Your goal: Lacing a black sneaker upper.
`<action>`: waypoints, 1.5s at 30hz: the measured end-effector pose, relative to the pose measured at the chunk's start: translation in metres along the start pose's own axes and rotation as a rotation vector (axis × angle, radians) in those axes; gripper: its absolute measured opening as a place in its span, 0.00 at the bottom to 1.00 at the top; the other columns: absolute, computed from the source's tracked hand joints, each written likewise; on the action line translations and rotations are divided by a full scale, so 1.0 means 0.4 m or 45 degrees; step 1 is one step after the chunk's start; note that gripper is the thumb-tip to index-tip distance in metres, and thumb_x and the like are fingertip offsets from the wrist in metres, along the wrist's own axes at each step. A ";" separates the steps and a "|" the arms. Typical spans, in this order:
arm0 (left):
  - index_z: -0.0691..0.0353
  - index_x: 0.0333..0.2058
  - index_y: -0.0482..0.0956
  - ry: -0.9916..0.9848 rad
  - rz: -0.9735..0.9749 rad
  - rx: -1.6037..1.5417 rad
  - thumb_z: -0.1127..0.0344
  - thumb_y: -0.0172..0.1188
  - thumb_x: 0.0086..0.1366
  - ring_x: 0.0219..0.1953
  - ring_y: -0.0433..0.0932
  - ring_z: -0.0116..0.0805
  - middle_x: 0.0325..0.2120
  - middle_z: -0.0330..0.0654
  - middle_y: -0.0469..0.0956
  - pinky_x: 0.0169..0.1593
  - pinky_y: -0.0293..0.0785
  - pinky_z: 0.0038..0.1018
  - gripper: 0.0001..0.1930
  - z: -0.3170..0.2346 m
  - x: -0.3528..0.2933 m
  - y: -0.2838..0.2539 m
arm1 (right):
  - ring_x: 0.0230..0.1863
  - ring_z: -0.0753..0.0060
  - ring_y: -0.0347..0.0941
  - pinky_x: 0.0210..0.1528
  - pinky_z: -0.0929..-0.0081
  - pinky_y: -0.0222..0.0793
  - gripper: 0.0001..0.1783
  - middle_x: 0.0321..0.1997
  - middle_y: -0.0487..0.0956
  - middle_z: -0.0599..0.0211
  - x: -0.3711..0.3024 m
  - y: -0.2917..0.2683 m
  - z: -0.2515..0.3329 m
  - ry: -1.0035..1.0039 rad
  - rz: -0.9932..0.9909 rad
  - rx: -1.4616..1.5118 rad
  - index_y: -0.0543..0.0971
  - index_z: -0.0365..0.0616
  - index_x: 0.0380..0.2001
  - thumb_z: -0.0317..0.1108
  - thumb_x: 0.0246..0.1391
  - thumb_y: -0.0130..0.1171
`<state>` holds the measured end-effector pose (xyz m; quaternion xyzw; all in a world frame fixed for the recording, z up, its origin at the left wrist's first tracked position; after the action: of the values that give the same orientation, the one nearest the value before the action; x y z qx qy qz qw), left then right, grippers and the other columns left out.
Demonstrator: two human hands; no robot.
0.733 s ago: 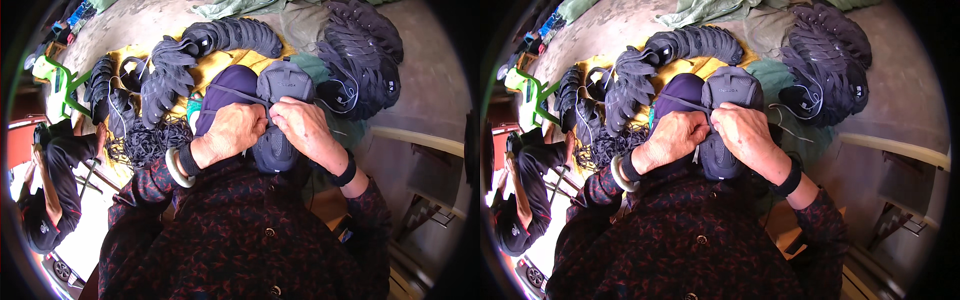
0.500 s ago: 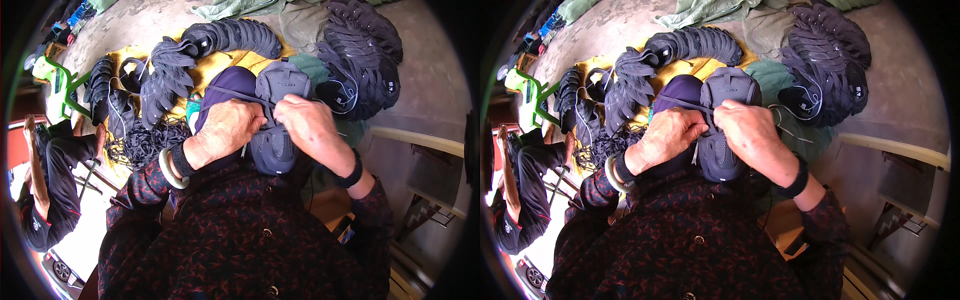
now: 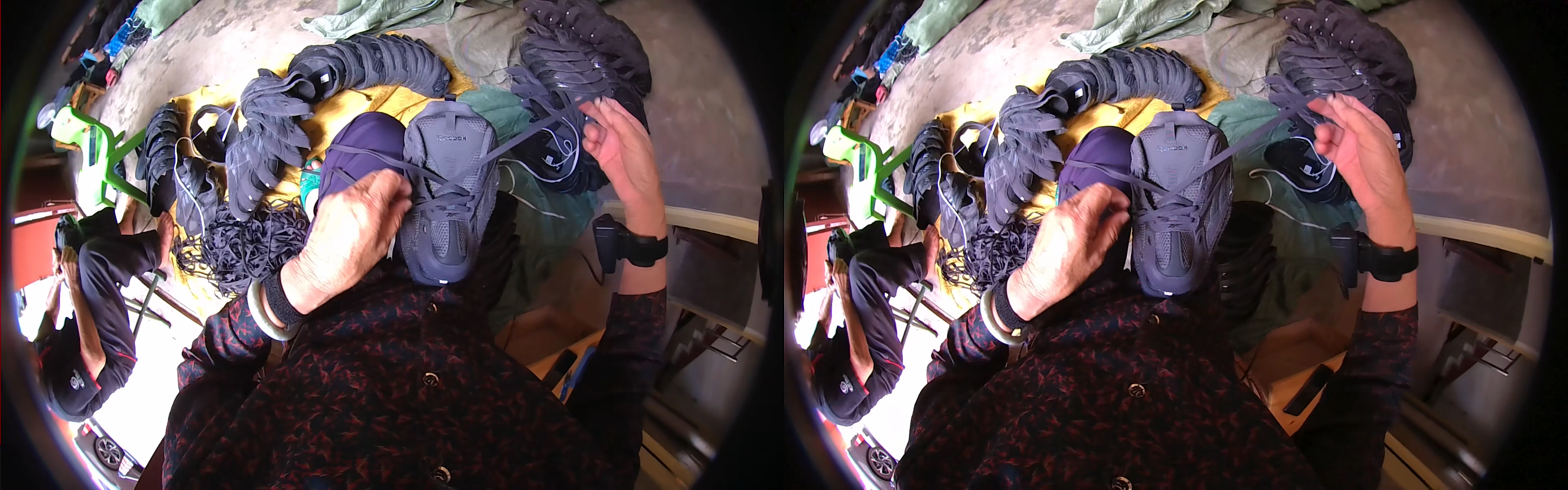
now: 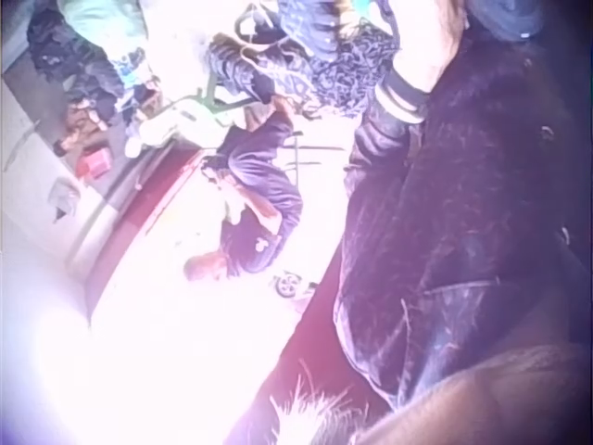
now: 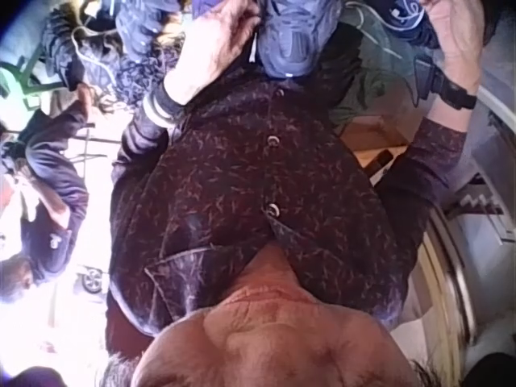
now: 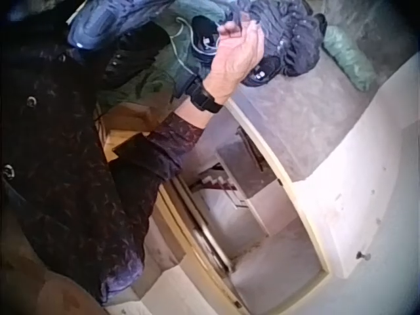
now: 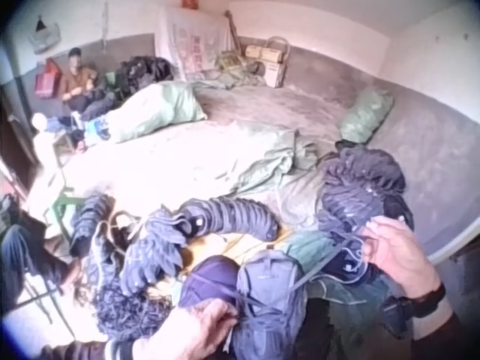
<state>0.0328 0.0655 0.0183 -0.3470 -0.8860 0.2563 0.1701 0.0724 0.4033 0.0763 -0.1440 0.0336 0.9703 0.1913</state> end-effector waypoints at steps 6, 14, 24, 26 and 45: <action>0.65 0.40 0.74 0.069 0.120 0.089 0.72 0.67 0.62 0.39 0.81 0.57 0.35 0.51 0.79 0.41 0.77 0.40 0.12 -0.027 0.003 0.031 | 0.46 0.67 0.80 0.50 0.70 0.80 0.14 0.59 0.77 0.46 0.045 0.087 -0.024 0.017 0.323 0.697 0.73 0.31 0.49 0.32 0.70 0.49; 0.64 0.40 0.74 0.007 0.195 0.194 0.70 0.67 0.62 0.37 0.81 0.55 0.33 0.50 0.79 0.39 0.78 0.40 0.12 0.003 0.003 0.056 | 0.59 0.52 0.75 0.67 0.59 0.71 0.17 0.59 0.73 0.41 0.059 0.134 -0.010 -0.161 0.258 0.547 0.68 0.27 0.55 0.25 0.67 0.51; 0.60 0.38 0.76 0.040 0.117 0.321 0.66 0.67 0.61 0.35 0.81 0.53 0.34 0.45 0.79 0.36 0.78 0.41 0.10 -0.011 0.007 0.058 | 0.56 0.57 0.77 0.64 0.61 0.73 0.20 0.56 0.76 0.46 0.057 0.127 0.005 -0.250 0.126 0.247 0.66 0.31 0.58 0.26 0.66 0.56; 0.60 0.37 0.78 0.095 0.113 0.384 0.66 0.68 0.61 0.35 0.81 0.52 0.33 0.45 0.79 0.37 0.79 0.40 0.09 -0.004 0.005 0.063 | 0.56 0.58 0.78 0.63 0.62 0.74 0.19 0.56 0.77 0.47 0.054 0.123 0.005 -0.238 0.140 0.255 0.68 0.31 0.57 0.27 0.67 0.56; 0.61 0.31 0.80 0.071 0.277 0.166 0.70 0.71 0.55 0.37 0.79 0.46 0.30 0.42 0.76 0.41 0.76 0.37 0.08 0.011 0.057 -0.009 | 0.58 0.49 0.75 0.67 0.52 0.71 0.12 0.52 0.77 0.45 0.140 -0.107 0.021 -0.215 -0.077 0.365 0.73 0.27 0.51 0.25 0.68 0.52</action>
<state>0.0126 0.0779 0.0195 -0.4362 -0.8195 0.3206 0.1880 0.0369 0.4641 0.0676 -0.0343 0.1510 0.9580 0.2413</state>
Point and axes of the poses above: each hand's wrist, its own x-axis towards the middle knuckle, its own y-axis out of the palm, z = x × y, the point moved 9 cm from there along x, towards the middle knuckle
